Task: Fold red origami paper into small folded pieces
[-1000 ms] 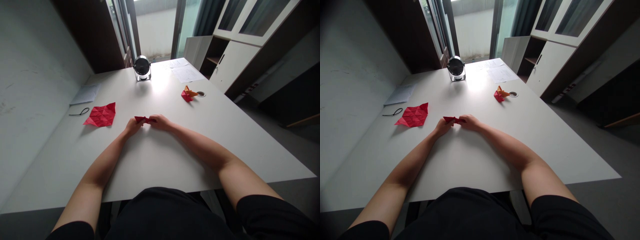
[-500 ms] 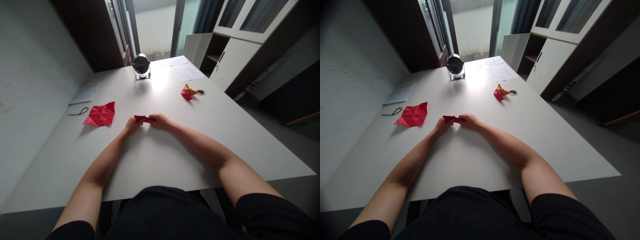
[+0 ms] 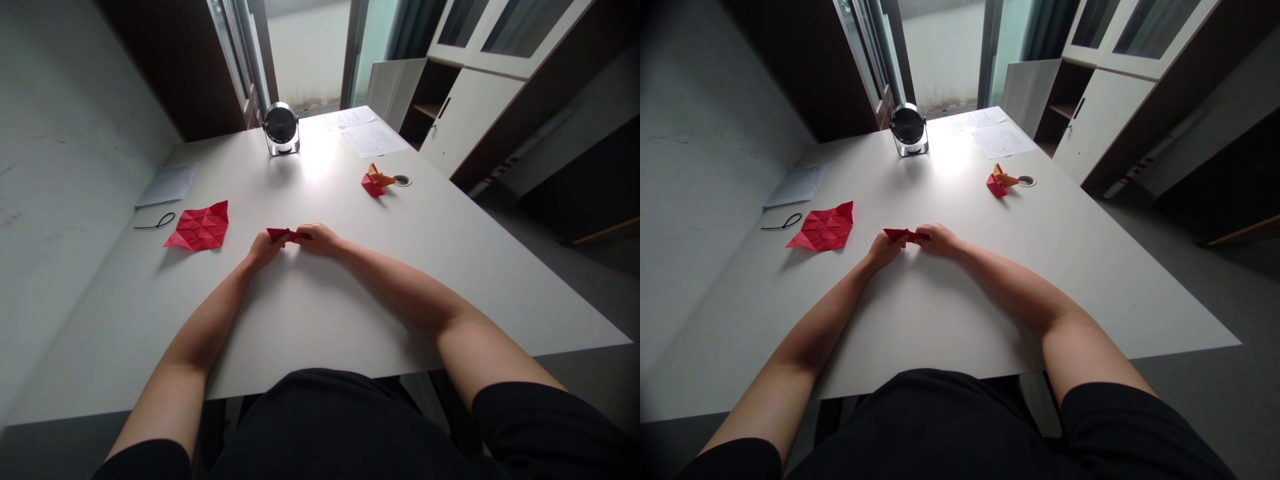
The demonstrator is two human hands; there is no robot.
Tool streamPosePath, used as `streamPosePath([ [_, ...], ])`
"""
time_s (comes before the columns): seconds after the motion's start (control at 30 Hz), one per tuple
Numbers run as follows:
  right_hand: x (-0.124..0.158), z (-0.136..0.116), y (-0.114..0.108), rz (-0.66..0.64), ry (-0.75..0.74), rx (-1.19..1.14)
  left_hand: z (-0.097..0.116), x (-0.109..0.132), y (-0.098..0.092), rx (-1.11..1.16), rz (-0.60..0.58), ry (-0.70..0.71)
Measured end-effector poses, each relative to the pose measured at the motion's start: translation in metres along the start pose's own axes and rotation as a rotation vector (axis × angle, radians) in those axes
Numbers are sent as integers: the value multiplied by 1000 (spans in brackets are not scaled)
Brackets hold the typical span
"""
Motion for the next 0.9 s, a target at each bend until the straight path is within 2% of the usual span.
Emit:
streamPosePath([
  [0.9,-3,6,1,-8,4,17,7,0,-3,-20,-8,25],
])
Point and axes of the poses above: each hand's wrist, its own x-axis away from the middle knuckle, its own y-axis out of the palm, z = x × y, the point moved 6 cm from there along -x, towards the middle knuckle, and after that the axes turned 7 degrees about -x, right-handed, at the moved point
